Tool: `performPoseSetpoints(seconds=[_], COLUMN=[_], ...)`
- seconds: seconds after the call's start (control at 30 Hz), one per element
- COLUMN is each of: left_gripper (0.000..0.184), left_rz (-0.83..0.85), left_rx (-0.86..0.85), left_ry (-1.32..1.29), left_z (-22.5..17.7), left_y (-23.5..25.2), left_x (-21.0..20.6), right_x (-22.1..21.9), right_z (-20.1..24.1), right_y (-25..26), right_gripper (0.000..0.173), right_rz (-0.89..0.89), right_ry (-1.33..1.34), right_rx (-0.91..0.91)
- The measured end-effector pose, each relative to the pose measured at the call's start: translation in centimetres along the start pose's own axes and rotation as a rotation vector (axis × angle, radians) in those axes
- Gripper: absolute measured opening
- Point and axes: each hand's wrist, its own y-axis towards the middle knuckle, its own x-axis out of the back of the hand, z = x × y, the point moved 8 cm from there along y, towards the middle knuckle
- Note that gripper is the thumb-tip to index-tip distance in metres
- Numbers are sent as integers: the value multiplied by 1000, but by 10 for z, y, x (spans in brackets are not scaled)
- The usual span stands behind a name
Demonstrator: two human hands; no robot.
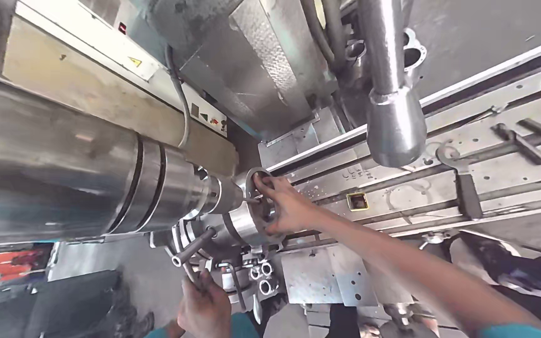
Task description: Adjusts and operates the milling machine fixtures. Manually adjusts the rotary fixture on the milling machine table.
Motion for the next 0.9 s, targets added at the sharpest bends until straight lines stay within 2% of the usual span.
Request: performPoseSetpoints(seconds=[0.13,0.33,0.43,0.5,0.63,0.67,0.77,0.83,0.9], left_gripper=[45,43,36,36,25,26,31,30,31], left_rz=[-130,-264,-221,-209,-207,-255,-368,-389,-401], left_rx=[-73,-215,-195,-136,294,328,182,36,-12], left_ry=[15,15,21,35,73,76,-57,-175,-167], left_z=[8,30,33,32,34,37,42,48,57], left_y=[4,15,4,10,9,7,4,10,16], left_x=[-4,-14,-8,-10,-13,-13,-17,-23,-27], right_x=[1,5,0,2,3,1,1,2,2], right_z=[1,0,0,2,1,1,-5,-2,2], right_y=[1,3,-8,-7,-4,-3,-3,-2,0], right_gripper=[124,123,123,123,126,126,124,121,119], right_rz=[25,54,0,-38,-21,-13,-9,4,17], right_ry=[9,47,57,56,44,50,84,94,87], right_rx=[-25,-60,-68,-41,-53,-63,-76,-80,-75])
